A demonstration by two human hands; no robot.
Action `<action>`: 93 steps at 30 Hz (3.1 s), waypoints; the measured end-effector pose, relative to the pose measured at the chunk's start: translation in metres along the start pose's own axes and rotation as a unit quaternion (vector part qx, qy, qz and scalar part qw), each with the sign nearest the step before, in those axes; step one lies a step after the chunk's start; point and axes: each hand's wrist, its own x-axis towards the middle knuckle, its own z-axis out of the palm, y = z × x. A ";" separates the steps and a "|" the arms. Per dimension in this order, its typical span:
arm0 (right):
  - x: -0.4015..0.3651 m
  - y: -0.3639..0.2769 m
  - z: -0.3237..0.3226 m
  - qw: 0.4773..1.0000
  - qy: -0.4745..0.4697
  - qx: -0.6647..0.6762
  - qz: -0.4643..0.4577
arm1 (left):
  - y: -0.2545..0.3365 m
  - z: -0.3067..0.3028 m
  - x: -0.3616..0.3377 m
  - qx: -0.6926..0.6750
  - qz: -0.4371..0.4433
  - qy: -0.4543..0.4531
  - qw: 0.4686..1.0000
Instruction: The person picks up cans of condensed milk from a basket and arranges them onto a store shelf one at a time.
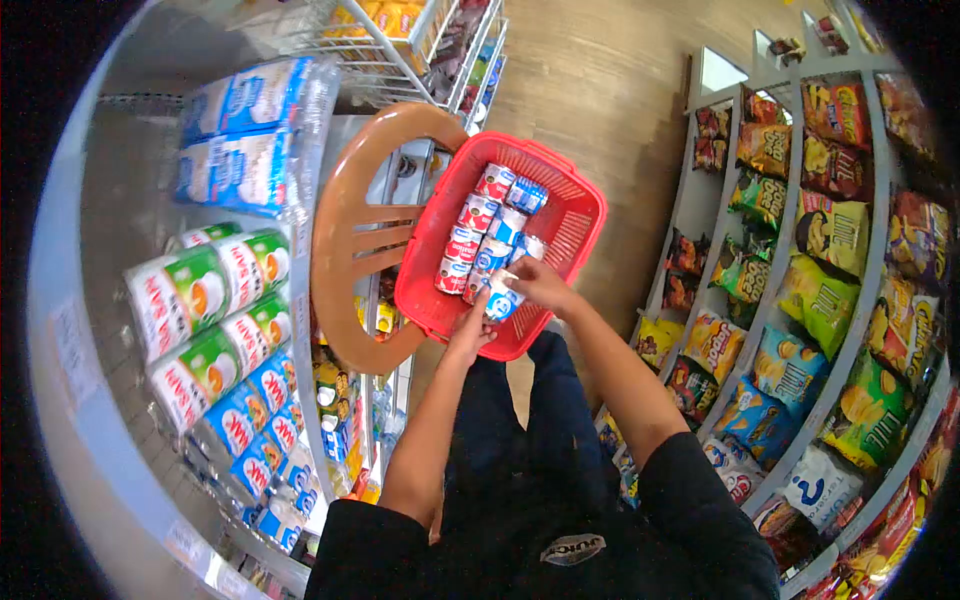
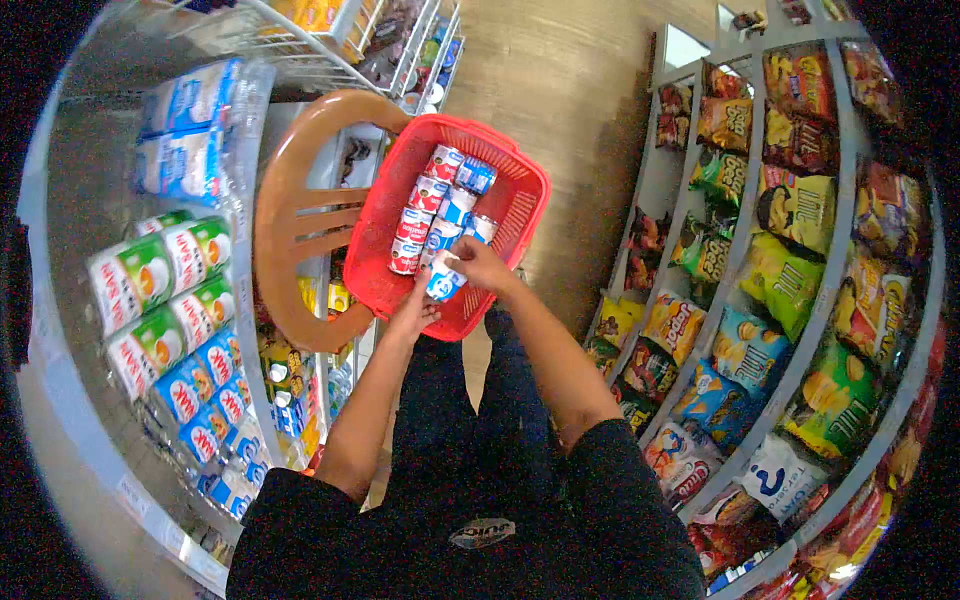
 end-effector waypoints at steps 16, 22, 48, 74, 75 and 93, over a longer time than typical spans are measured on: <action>-0.278 -0.124 0.005 0.945 -0.063 0.263 -0.181 | 0.076 0.035 -0.239 0.255 0.293 -0.146 0.910; -0.341 -0.144 0.024 0.905 -0.019 0.310 -0.292 | 0.076 0.077 -0.300 0.245 0.407 -0.188 0.860; -0.360 -0.139 0.136 0.930 -0.193 0.087 -0.301 | -0.069 -0.025 -0.402 0.069 0.510 0.031 0.857; -0.235 -0.218 0.359 0.821 -0.168 -0.060 -0.543 | -0.027 -0.174 -0.477 0.345 0.504 0.593 0.524; -0.230 -0.216 0.362 0.820 -0.173 -0.058 -0.542 | -0.023 -0.175 -0.474 0.354 0.475 0.610 0.527; -0.190 -0.210 0.384 0.778 -0.115 -0.129 -0.604 | 0.006 -0.188 -0.452 0.328 0.355 0.670 0.564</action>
